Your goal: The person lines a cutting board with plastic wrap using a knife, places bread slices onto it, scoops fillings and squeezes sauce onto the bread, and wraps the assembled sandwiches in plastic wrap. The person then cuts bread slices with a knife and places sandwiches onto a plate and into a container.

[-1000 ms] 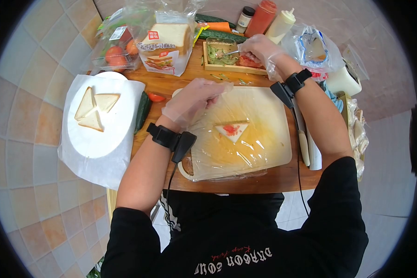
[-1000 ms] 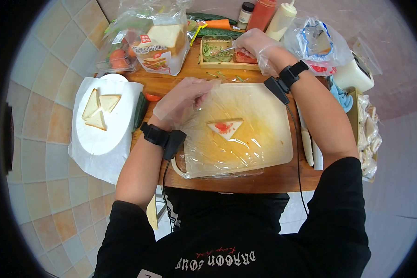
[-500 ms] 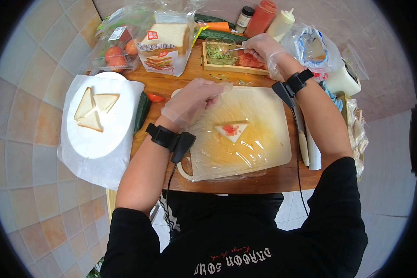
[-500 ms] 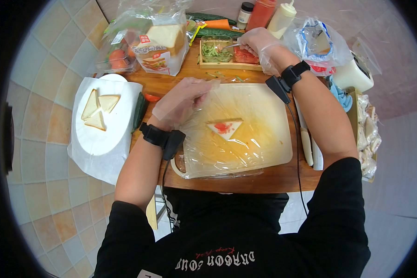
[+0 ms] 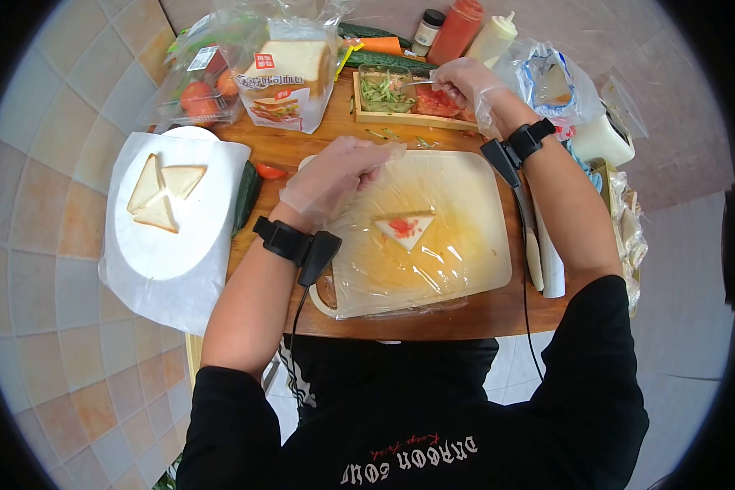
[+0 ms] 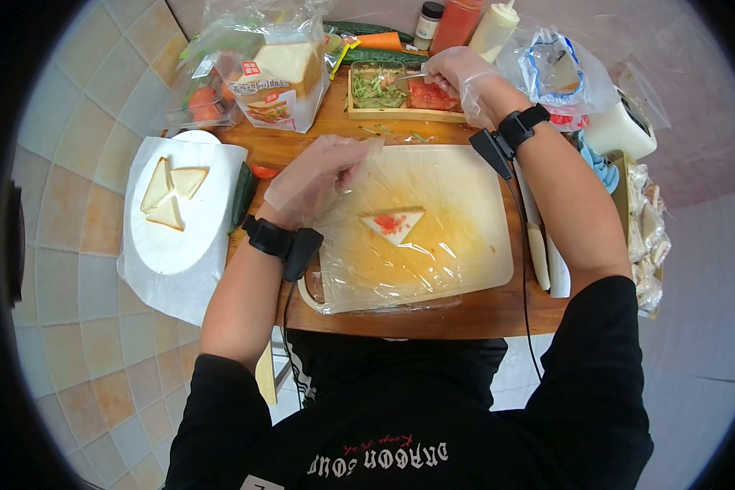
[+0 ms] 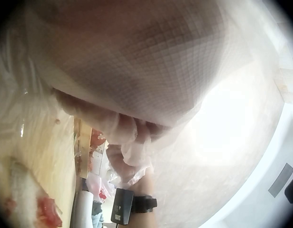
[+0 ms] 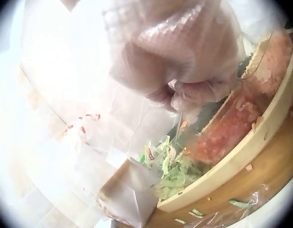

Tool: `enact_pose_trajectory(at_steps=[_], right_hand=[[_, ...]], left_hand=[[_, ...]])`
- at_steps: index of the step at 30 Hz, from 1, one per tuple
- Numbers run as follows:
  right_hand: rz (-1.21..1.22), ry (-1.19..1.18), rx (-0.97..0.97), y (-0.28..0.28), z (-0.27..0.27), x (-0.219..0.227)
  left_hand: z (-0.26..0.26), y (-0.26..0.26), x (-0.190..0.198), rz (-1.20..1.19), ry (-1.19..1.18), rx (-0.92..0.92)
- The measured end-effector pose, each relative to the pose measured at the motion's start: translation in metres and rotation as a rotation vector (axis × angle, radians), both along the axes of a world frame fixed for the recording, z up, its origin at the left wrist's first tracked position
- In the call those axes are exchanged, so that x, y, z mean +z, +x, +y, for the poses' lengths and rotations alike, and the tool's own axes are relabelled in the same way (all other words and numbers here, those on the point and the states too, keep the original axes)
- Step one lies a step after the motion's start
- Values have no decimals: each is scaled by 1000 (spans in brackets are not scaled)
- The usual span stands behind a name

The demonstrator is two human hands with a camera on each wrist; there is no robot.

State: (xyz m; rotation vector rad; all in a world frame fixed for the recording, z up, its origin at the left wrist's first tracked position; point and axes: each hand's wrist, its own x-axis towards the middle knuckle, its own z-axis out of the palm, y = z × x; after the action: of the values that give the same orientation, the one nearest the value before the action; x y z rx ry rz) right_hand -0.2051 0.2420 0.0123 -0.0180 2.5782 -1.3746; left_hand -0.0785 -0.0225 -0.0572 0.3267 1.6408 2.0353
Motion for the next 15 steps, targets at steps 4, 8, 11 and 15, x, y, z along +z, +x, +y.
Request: enact_pose_trajectory(at_steps=[4,8,11,15], right_hand=[[-71,-161,-90,-6,3,-7],[-38,-144,-66,-8,12,0],[-77,-294,-181,2,13,4],[-58,-268,-118,53,10,33]], left_hand=[[-1,0,0,-3,35,12],[-3,2,0,-61,98,55],[-6,2,-14,634,-44,212],[-3,-2,-6,183,93,370]])
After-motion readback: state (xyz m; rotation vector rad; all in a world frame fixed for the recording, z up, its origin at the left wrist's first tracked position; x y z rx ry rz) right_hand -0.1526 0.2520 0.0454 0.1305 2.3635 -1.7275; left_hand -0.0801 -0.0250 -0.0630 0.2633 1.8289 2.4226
